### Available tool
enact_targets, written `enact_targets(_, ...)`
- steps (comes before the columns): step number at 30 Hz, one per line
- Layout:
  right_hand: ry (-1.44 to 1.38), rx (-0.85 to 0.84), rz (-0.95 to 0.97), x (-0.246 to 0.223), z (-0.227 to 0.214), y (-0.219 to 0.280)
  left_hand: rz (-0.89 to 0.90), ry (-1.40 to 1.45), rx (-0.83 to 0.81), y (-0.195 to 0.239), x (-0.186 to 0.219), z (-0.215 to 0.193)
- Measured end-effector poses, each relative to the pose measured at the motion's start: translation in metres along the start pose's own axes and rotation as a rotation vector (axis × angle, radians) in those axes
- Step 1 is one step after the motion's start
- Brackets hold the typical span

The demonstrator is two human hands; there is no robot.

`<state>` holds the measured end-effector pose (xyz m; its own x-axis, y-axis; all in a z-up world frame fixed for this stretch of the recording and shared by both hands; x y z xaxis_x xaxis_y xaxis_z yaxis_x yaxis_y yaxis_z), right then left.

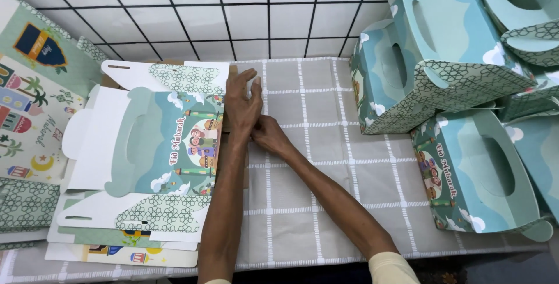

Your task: Assembling decorative cardboard gift boxes by folding along pre-scored lines and tucking in flaps.

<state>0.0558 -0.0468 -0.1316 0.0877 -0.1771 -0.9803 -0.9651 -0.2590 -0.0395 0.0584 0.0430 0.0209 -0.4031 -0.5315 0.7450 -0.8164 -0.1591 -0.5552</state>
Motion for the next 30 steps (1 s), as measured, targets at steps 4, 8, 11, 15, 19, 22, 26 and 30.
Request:
enact_targets(4, -0.174, 0.03, -0.017, -0.013, 0.028, -0.013, -0.042, 0.045, 0.149, -0.007, -0.007, -0.03)
enact_targets(8, -0.172, 0.07, -0.001, -0.016, 0.017, -0.013, -0.087, 0.078, 0.154, -0.012, -0.007, -0.04)
enact_targets(11, -0.166, 0.152, 0.013, -0.015, 0.003, -0.02, -0.089, 0.083, 0.136, -0.012, -0.003, -0.039)
enact_targets(15, -0.167, 0.298, 0.035, -0.015, -0.021, -0.032, -0.038, 0.092, 0.089, -0.016, 0.012, -0.041)
enact_targets(19, -0.158, 0.434, 0.072, -0.014, -0.046, -0.029, -0.04, 0.073, 0.054, -0.013, 0.022, -0.049)
enact_targets(22, -0.062, 0.556, 0.022, -0.04, -0.111, 0.002, -0.067, 0.011, -0.004, -0.011, 0.018, -0.046)
enact_targets(26, 0.051, 0.621, -0.017, -0.088, -0.144, 0.054, -0.091, -0.113, -0.045, -0.016, 0.009, -0.053)
enact_targets(30, 0.192, 0.692, -0.128, -0.057, -0.178, 0.058, -0.157, -0.29, -0.211, -0.016, -0.023, -0.047)
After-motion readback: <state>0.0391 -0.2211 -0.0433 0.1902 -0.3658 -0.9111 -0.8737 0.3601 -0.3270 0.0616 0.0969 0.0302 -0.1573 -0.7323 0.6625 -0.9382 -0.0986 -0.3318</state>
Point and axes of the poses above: each hand's wrist, its own y-axis away from the middle knuckle, its own z-axis out of the palm, x = y × z, the point moved 5 cm from there along -y, towards the middle knuckle, and after that the axes turned 9 degrees about -y, right-handed, at the moved point
